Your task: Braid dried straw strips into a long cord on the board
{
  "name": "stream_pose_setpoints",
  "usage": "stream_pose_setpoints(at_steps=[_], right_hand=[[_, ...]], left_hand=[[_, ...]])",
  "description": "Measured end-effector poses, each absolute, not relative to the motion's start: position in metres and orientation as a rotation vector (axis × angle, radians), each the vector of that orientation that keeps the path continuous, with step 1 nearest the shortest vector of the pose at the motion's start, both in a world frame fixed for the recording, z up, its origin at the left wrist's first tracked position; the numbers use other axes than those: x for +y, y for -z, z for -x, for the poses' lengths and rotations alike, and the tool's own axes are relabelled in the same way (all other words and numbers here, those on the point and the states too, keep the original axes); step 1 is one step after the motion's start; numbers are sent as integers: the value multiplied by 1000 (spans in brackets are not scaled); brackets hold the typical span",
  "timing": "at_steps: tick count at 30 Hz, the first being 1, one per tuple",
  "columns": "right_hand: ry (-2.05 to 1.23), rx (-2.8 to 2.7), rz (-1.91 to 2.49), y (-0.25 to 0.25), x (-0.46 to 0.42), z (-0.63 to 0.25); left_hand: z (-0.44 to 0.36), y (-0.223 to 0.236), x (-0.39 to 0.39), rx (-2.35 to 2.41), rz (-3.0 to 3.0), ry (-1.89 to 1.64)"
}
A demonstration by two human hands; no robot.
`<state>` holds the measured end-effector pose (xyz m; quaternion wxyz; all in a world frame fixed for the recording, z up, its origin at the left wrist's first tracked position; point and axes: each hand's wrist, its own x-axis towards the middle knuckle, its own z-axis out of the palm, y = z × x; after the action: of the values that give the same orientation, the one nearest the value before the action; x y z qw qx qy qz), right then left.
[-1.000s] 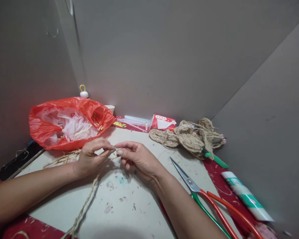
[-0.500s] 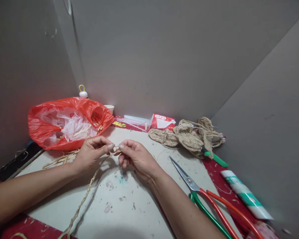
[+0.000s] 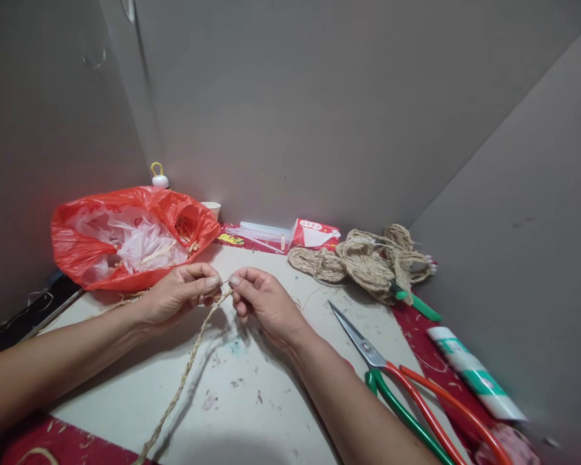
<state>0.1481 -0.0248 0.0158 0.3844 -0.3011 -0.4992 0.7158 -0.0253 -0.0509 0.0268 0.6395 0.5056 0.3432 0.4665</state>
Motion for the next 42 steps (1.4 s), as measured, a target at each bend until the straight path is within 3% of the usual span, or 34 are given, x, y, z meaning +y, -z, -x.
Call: stream_pose_setpoints(at_steps=[17,37,42], right_hand=[[-2081,-988,846,-28,-42,-138],[-1869,-1260,815,-25,-48,-131],[-1669,-1385,891,-23,-47,-132]], left_hand=[[18,-29,-64,960,-1456,-1225],[23,-38,-54,823,-1003,-924],[26,-39,-51,802,-991,-909]])
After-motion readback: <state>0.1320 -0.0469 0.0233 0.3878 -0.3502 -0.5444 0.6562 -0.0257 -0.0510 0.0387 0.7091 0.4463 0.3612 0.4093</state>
